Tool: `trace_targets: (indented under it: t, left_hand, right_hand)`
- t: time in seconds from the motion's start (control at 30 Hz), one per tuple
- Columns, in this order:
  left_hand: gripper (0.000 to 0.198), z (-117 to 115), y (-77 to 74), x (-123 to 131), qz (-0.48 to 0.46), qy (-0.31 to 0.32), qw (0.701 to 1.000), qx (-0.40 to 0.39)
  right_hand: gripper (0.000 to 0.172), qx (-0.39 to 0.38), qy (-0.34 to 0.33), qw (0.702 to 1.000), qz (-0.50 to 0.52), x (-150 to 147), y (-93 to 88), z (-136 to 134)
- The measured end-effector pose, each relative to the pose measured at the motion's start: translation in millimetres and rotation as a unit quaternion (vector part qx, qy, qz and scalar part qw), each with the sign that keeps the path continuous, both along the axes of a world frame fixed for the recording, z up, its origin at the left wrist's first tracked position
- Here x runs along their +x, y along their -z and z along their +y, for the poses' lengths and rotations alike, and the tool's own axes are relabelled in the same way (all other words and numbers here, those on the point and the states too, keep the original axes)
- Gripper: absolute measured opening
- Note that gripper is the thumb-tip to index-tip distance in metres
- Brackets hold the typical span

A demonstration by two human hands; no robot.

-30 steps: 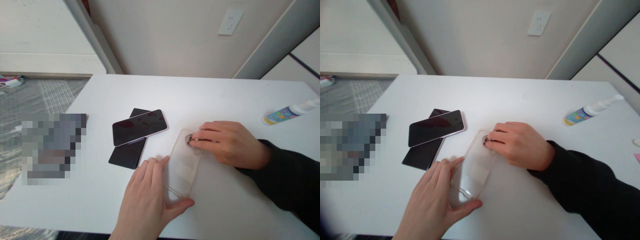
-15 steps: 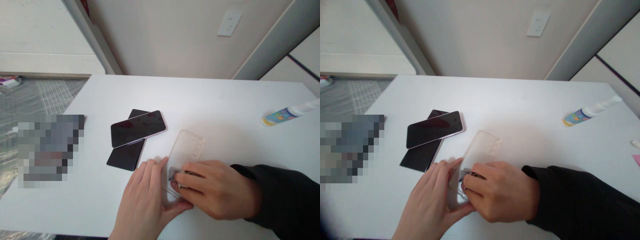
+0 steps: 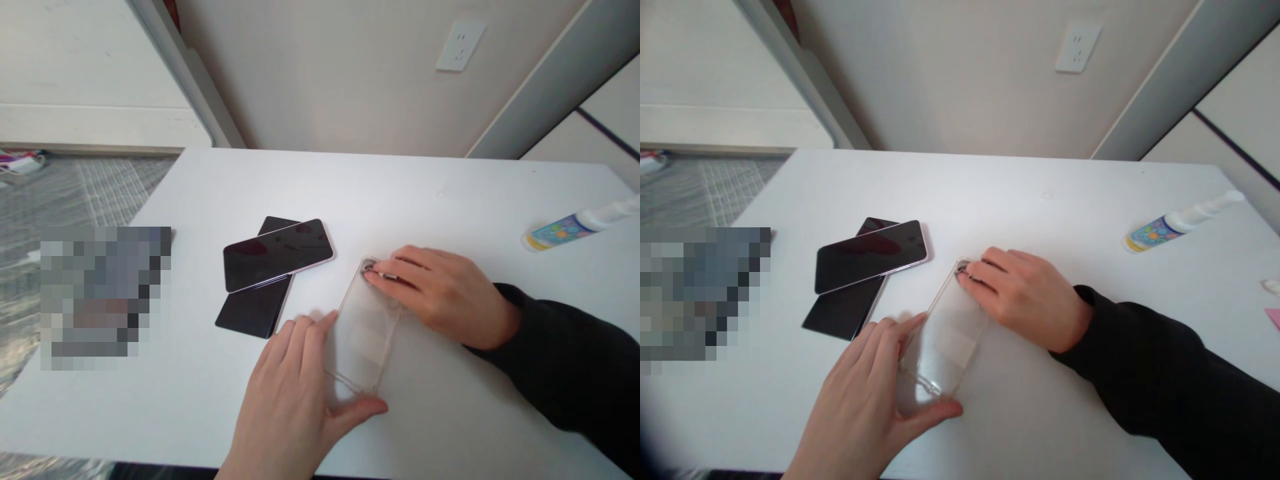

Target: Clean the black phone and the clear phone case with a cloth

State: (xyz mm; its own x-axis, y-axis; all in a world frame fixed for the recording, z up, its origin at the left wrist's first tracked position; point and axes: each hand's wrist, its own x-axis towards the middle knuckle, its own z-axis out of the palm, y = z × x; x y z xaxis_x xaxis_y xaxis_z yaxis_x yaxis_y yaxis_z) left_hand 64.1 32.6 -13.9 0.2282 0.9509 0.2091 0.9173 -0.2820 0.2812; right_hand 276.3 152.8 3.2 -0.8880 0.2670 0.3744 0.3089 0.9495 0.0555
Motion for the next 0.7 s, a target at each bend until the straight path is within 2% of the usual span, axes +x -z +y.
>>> trace_targets:
  t: [0.13,0.3,0.43,0.5,0.6,0.63,0.7]
  left_hand:
    - [0.084,-0.6,0.8,-0.6,-0.010,0.001,1.000,0.007]
    - [0.087,-1.6,0.7,-0.5,-0.003,0.000,1.000,0.002]
    - [0.080,-1.0,0.5,-0.1,-0.012,0.003,1.000,0.015]
    - [0.080,-0.6,0.2,0.2,-0.014,-0.003,1.000,0.013]
    - [0.083,-0.8,0.1,0.2,-0.011,-0.010,1.000,-0.001]
    - [0.083,-1.0,0.3,0.1,-0.009,-0.008,1.000,-0.003]
    - [0.081,-1.3,1.0,-0.4,-0.008,-0.001,1.000,0.008]
  right_hand:
    - [0.027,-0.063,-0.100,0.993,0.014,-3.6,0.1,-5.2]
    - [0.026,0.019,-0.004,1.000,0.001,-2.9,0.0,0.0]
    - [0.035,-0.069,-0.102,0.992,0.040,-6.9,2.5,-9.2]
    - [0.031,-0.053,-0.089,0.994,0.029,-6.5,2.5,-7.9]
    - [0.026,0.009,-0.016,1.000,0.000,-4.0,1.4,-1.8]
    - [0.026,0.004,-0.021,1.000,0.002,-4.0,1.2,-2.0]
    - [0.028,-0.039,-0.075,0.996,0.021,-5.1,1.6,-5.1]
